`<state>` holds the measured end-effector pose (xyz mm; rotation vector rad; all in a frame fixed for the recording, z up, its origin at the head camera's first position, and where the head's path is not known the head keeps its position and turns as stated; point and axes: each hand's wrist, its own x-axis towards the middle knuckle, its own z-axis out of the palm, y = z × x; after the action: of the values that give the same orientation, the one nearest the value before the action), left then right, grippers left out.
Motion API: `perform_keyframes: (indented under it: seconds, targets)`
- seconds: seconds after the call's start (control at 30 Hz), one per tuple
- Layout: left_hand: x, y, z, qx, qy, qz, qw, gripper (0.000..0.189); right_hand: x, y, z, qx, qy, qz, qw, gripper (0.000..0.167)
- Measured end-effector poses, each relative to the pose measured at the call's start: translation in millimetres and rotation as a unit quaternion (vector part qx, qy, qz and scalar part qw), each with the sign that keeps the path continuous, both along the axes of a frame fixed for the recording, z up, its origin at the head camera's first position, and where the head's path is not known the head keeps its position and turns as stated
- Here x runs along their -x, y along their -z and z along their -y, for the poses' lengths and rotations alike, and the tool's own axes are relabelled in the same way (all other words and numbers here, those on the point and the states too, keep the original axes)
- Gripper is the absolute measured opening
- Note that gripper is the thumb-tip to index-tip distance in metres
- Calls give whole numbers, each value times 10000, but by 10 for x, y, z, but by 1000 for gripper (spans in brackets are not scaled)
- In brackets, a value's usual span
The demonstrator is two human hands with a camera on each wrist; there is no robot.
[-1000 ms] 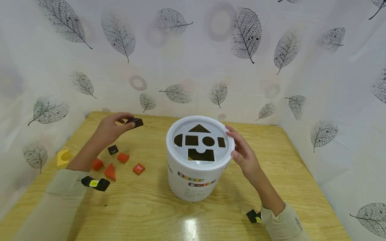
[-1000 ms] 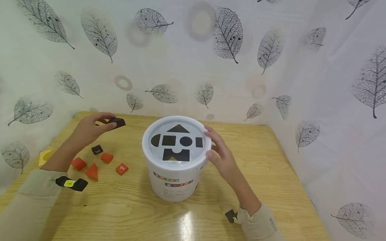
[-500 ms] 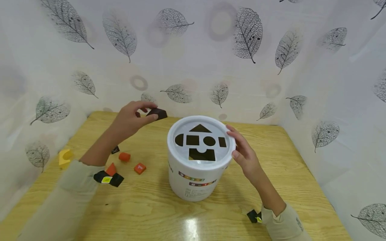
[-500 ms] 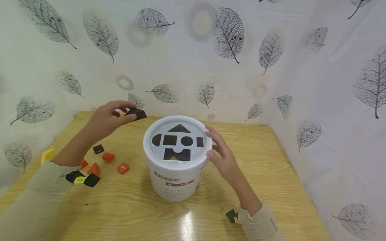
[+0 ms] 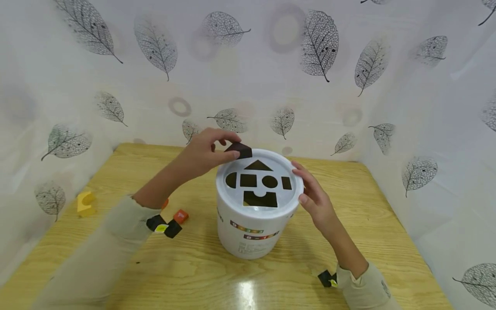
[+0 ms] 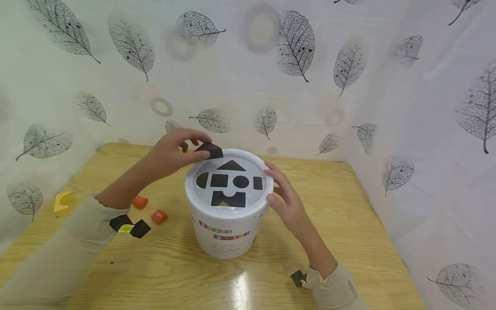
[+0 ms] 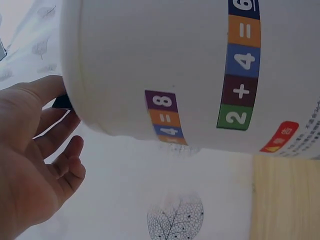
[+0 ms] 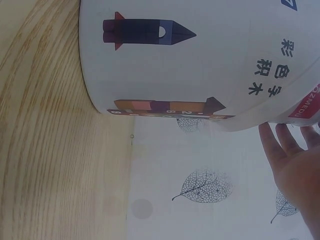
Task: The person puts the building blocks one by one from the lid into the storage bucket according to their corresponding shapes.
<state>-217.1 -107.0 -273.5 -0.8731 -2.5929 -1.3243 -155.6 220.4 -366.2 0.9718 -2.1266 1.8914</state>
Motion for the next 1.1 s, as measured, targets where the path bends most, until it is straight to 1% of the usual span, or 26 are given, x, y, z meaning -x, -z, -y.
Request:
perform_keyframes:
  seconds: [0.1, 0.2, 0.37, 0.57, 0.63, 0.77, 0.87, 1.0, 1.07, 1.1]
  targets:
    - [8, -8, -119, 96, 172, 42, 9998, 32, 0, -1, -7, -36, 8, -13, 10000, 55]
    - [40, -6, -227, 178, 397, 47, 9990, 30, 0, 1, -8, -39, 3, -8, 10000, 55]
    - [96, 19, -354, 415, 535, 89, 9977, 29, 4, 4, -5, -1, -3, -28, 10000, 55]
    - [108, 31, -444, 623, 726, -12, 9954, 29, 14, 12, -7, 10, 0, -32, 10000, 54]
    - [109, 34, -455, 712, 725, -1, 9948, 29, 14, 10, -8, -19, 5, -25, 10000, 54]
    - [106, 38, -463, 910, 583, 165, 9940, 28, 12, -3, -1, -27, -21, -47, 10000, 53]
    - [99, 26, -472, 1006, 527, 216, 9933, 28, 12, -14, 7, 46, -57, -103, 9999, 52]
    - [95, 23, -464, 1010, 472, 253, 9934, 32, 10, -14, 9, 91, -70, -152, 9998, 51]
    - [97, 27, -446, 928, 445, 252, 9944, 33, 9, -11, 5, 62, -64, -140, 9999, 52]
    - [102, 29, -433, 854, 480, 205, 9950, 34, 10, -10, 3, 50, -54, -129, 9999, 52]
